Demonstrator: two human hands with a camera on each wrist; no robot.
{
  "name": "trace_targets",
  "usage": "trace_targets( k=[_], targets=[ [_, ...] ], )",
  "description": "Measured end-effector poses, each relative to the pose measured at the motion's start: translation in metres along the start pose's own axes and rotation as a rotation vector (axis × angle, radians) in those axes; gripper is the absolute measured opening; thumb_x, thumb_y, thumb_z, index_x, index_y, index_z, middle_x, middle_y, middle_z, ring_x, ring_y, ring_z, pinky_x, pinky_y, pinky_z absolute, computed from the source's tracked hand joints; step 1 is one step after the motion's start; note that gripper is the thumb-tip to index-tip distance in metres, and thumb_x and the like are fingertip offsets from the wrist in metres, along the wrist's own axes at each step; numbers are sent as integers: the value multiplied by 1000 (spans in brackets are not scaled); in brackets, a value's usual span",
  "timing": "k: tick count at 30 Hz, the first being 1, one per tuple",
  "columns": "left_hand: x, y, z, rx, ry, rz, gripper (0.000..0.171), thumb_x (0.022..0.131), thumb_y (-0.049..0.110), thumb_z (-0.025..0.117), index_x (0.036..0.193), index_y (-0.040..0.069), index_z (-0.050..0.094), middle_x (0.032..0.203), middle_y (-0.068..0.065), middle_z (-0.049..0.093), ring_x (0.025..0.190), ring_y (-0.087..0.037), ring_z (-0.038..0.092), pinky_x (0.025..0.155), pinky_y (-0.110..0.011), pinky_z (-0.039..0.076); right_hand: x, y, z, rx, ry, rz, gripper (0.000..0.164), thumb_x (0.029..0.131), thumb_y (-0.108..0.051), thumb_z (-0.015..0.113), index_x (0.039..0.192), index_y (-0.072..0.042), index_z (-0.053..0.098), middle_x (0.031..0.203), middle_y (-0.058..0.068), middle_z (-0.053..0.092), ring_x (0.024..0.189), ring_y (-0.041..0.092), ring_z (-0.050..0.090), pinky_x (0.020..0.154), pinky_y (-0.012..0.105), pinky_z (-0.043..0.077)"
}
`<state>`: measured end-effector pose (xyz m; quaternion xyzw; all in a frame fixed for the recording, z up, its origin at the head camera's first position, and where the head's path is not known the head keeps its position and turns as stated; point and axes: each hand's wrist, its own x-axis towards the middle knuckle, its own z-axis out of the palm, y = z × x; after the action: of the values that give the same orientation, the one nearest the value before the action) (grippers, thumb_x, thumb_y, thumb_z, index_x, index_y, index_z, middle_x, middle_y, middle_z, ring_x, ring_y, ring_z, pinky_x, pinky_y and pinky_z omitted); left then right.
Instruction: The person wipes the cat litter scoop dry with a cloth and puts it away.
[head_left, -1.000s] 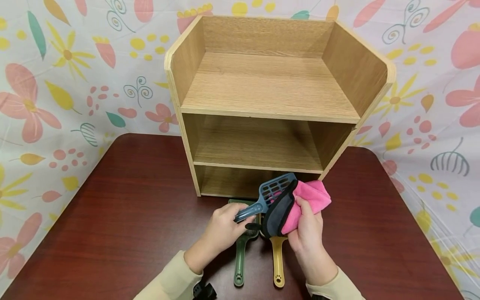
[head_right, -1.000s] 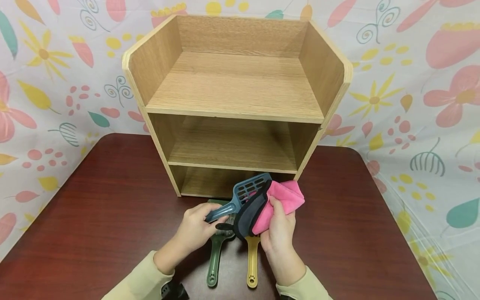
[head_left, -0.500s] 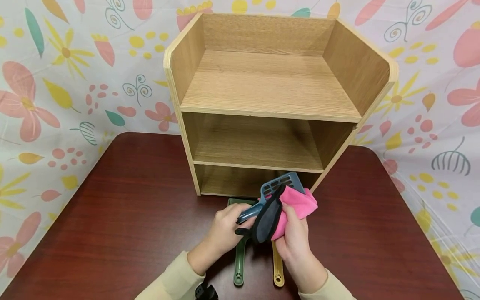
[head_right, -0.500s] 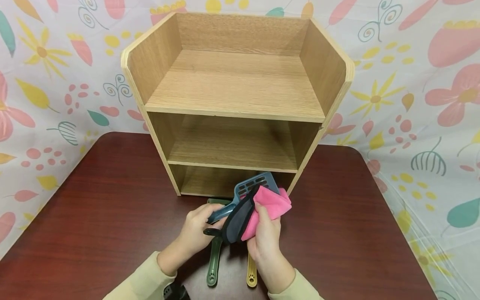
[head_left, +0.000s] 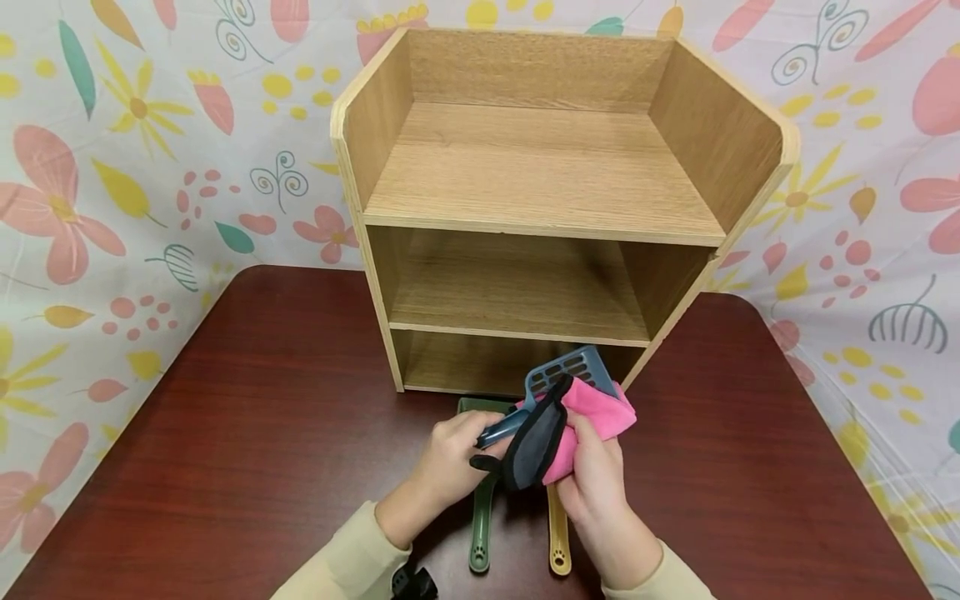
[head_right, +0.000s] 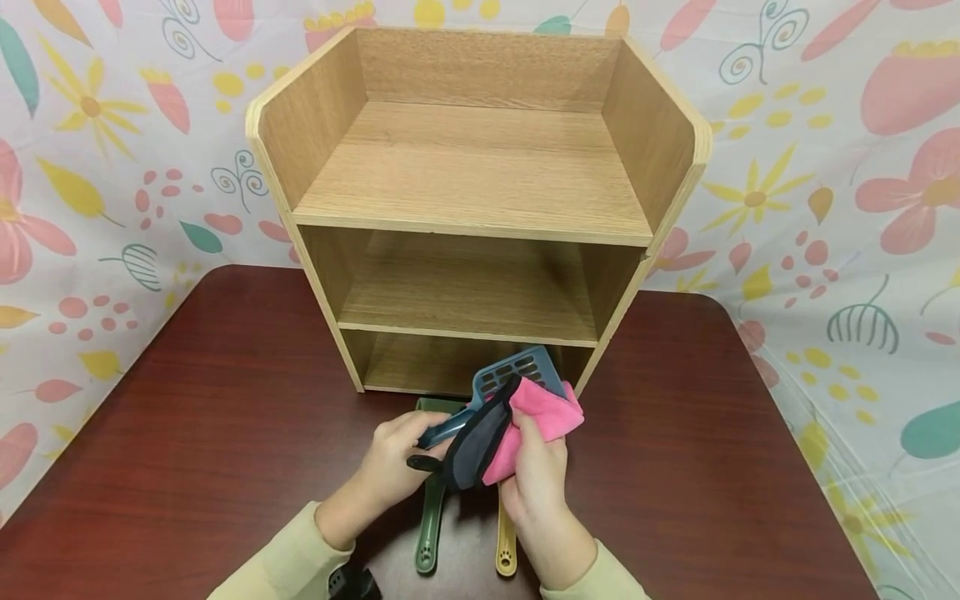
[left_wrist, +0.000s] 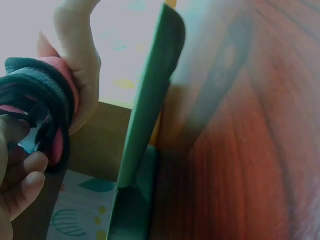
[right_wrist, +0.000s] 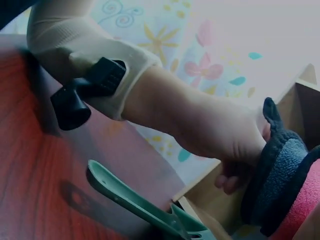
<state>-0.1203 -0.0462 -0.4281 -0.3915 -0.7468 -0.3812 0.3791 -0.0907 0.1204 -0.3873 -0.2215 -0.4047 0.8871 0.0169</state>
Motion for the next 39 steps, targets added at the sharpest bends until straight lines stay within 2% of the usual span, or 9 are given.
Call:
trace_targets(
  k=[6,11,13,16,19,24,30,34,39],
  targets=[
    [3,1,-5,11,-52,-48,27,94,29,57,89,4,64,79,-5,70,70,-14,67,65,-19,54,5,-6,-3,-14,32,-72,33,96,-10,51,127,-15,41,112,-4,61,98,10,64,89,24,51],
    [7,-1,-12,12,-87,-117,21,77,17,79,86,4,66,75,-4,70,65,-12,66,60,-16,52,11,-12,-5,-42,69,-158,29,94,-8,55,121,-12,46,107,-3,62,92,10,65,86,22,52],
    [8,-2,-14,1,-87,-142,24,70,13,82,85,4,66,74,-5,69,63,-11,65,58,-15,51,13,-13,-6,-57,80,-195,28,93,-8,56,119,-11,47,106,-2,62,90,10,65,85,22,52],
    [8,-4,-17,-15,-79,-166,24,68,11,83,84,4,67,73,-5,69,61,-10,63,55,-15,50,15,-11,-5,-57,76,-211,29,92,-7,57,119,-11,47,106,-1,62,87,10,66,84,22,53],
    [7,-5,-17,-14,-75,-174,24,68,11,83,85,4,67,74,-5,69,62,-11,64,56,-15,51,16,-7,-3,-50,60,-202,28,92,-7,57,119,-10,47,105,-1,62,85,11,67,84,23,53],
    [5,-6,-14,0,-70,-158,24,70,12,82,86,4,67,76,-4,69,68,-12,66,61,-17,53,13,2,1,-34,46,-150,34,94,-11,56,125,-15,43,113,-3,59,95,9,65,87,23,52],
    [4,-5,-10,-11,-66,-111,23,87,27,69,89,5,66,81,-5,70,74,-14,68,67,-20,55,4,10,4,-31,-11,-74,50,97,-13,51,139,-22,25,130,0,45,114,13,55,94,25,49],
    [1,-6,-8,-30,-42,-49,30,94,32,56,92,3,64,80,-6,69,72,-14,66,65,-20,54,-1,17,5,-18,-38,-52,41,98,-11,47,136,-19,33,127,3,50,109,15,60,94,28,49],
    [-2,-6,-5,-48,-9,-5,28,95,29,55,95,2,64,80,-6,68,71,-13,65,64,-20,54,-6,21,4,-21,-48,-34,27,99,-12,44,127,-13,42,116,0,56,102,12,62,94,27,49]
  ],
)
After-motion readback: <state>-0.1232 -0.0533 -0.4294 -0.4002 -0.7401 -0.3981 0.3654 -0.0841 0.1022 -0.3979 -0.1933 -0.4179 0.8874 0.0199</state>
